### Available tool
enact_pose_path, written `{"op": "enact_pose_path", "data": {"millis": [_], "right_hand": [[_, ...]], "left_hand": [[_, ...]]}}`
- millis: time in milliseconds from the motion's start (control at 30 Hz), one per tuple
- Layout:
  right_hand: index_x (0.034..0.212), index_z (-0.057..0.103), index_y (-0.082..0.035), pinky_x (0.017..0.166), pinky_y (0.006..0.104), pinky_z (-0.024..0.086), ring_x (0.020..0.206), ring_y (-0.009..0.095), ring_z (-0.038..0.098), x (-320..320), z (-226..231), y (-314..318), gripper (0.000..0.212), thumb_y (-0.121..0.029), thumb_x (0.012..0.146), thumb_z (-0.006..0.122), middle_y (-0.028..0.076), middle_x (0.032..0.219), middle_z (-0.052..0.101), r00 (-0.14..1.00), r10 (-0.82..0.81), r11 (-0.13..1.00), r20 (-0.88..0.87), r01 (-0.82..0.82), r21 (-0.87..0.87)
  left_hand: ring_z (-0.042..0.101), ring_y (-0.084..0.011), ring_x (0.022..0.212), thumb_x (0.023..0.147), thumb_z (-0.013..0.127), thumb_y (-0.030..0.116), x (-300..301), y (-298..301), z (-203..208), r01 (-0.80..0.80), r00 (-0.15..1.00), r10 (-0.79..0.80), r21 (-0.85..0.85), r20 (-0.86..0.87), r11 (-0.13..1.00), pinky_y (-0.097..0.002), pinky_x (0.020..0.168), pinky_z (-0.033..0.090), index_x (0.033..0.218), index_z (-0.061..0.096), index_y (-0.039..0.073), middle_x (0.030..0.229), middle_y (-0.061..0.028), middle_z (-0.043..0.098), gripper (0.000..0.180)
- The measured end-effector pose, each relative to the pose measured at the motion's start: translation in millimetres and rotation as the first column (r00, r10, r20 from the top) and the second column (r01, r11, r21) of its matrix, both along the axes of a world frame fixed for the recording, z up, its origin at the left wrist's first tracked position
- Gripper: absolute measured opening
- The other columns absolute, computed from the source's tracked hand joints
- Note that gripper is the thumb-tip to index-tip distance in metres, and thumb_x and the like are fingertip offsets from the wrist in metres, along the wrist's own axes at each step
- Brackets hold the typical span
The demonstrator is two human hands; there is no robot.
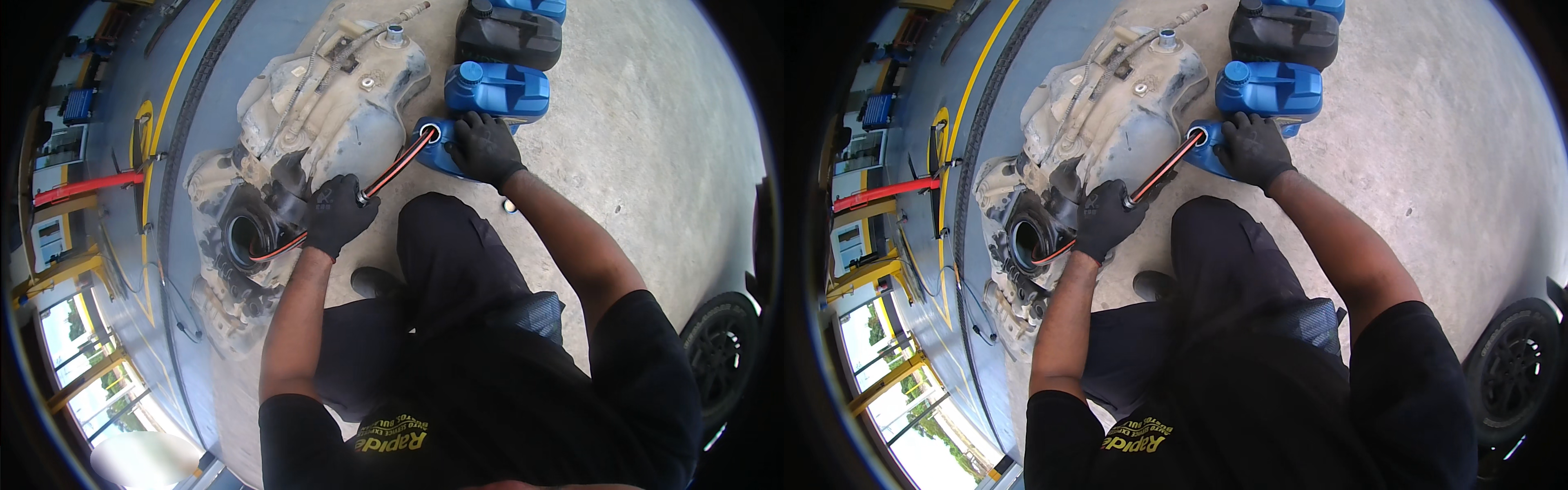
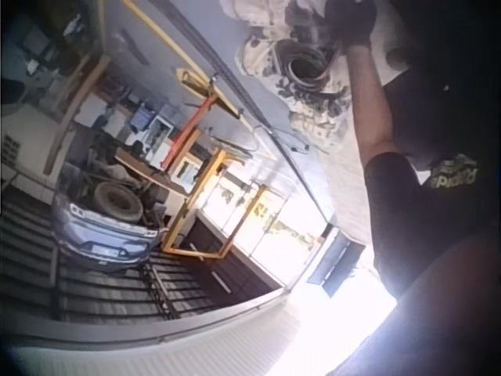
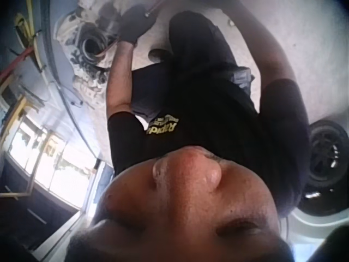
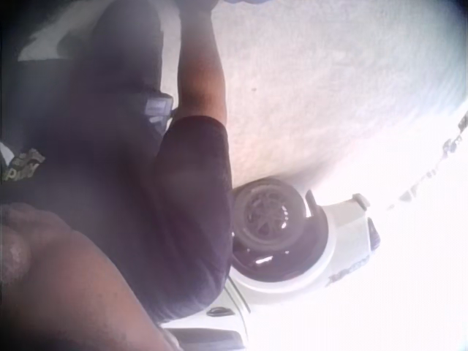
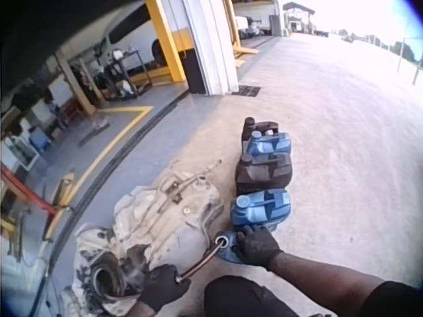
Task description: The person kneels beside a large mechanical component on the floor and uses a hose to transfer green fluid from the component into several blue plastic jerrycans. The person repeatedly positions the hose inside the component's opening and into the jerrycans to move the fluid.
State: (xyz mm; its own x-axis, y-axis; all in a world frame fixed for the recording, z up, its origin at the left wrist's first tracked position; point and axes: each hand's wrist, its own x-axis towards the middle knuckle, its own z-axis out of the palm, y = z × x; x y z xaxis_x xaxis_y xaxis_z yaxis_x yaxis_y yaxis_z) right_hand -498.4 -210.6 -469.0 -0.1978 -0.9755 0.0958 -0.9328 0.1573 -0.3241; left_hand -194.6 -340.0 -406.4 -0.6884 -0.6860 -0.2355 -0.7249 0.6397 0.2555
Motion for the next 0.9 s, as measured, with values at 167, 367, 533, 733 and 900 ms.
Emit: {"op": "enact_pose_path", "data": {"millis": [167, 367, 533, 733, 900], "right_hand": [[0.141, 0.061, -0.008, 0.098, 0.0506, 0.050, 0.115, 0.037, 0.065, 3.3, 0.9, -1.4, 0.052, -0.039, 0.099, 0.068, 0.018, 0.127, 0.067, 0.998, 0.023, 0.998, -0.050, -0.026, -0.061], [0.157, 0.053, -0.022, 0.098, 0.0495, 0.051, 0.118, 0.035, 0.064, 2.8, -0.5, -10.3, 0.062, -0.036, 0.099, 0.070, 0.017, 0.132, 0.065, 0.966, 0.224, 0.971, -0.131, -0.233, -0.053], [0.136, 0.071, -0.023, 0.094, 0.0478, 0.053, 0.118, 0.033, 0.064, 17.9, 2.6, -31.7, 0.043, -0.029, 0.094, 0.076, 0.013, 0.128, 0.067, 0.978, 0.203, 0.956, -0.057, -0.210, -0.204], [0.120, 0.078, -0.017, 0.091, 0.0467, 0.056, 0.112, 0.031, 0.069, 22.5, 20.1, -44.9, 0.029, -0.024, 0.092, 0.076, 0.009, 0.117, 0.072, 0.938, 0.345, 0.917, 0.032, -0.329, -0.226], [0.126, 0.075, -0.010, 0.089, 0.0470, 0.060, 0.099, 0.035, 0.075, 3.3, 37.8, -65.0, 0.030, -0.020, 0.098, 0.075, 0.014, 0.109, 0.077, 0.856, 0.508, 0.854, 0.096, -0.485, -0.188]], "left_hand": [[0.067, -0.0357, 0.091, 0.082, 0.083, 0.042, 9.5, 8.2, 0.5, 0.027, 0.999, -0.031, -0.110, -0.037, 0.994, -0.0508, 0.080, 0.053, 0.099, 0.063, 0.008, 0.094, -0.0131, 0.065, 0.044], [0.068, -0.0375, 0.093, 0.083, 0.079, 0.038, 21.2, 2.1, -6.3, 0.009, 0.998, -0.018, -0.161, -0.056, 0.987, -0.0527, 0.082, 0.054, 0.100, 0.063, 0.007, 0.095, -0.0160, 0.066, 0.039], [0.069, -0.0398, 0.092, 0.084, 0.076, 0.035, 11.5, 0.0, 10.7, -0.026, 1.000, 0.024, -0.094, -0.020, 0.995, -0.0521, 0.083, 0.054, 0.099, 0.064, 0.006, 0.095, -0.0183, 0.068, 0.034], [0.073, -0.0385, 0.095, 0.082, 0.076, 0.036, 28.0, -13.0, 32.0, -0.066, 0.998, 0.064, -0.050, -0.026, 0.997, -0.0521, 0.085, 0.057, 0.096, 0.068, 0.007, 0.095, -0.0172, 0.072, 0.034], [0.076, -0.0363, 0.097, 0.084, 0.072, 0.037, 27.8, -22.4, 41.1, -0.075, 0.997, 0.075, 0.011, -0.027, 0.997, -0.0489, 0.088, 0.058, 0.102, 0.075, 0.007, 0.100, -0.0181, 0.077, 0.035]]}}
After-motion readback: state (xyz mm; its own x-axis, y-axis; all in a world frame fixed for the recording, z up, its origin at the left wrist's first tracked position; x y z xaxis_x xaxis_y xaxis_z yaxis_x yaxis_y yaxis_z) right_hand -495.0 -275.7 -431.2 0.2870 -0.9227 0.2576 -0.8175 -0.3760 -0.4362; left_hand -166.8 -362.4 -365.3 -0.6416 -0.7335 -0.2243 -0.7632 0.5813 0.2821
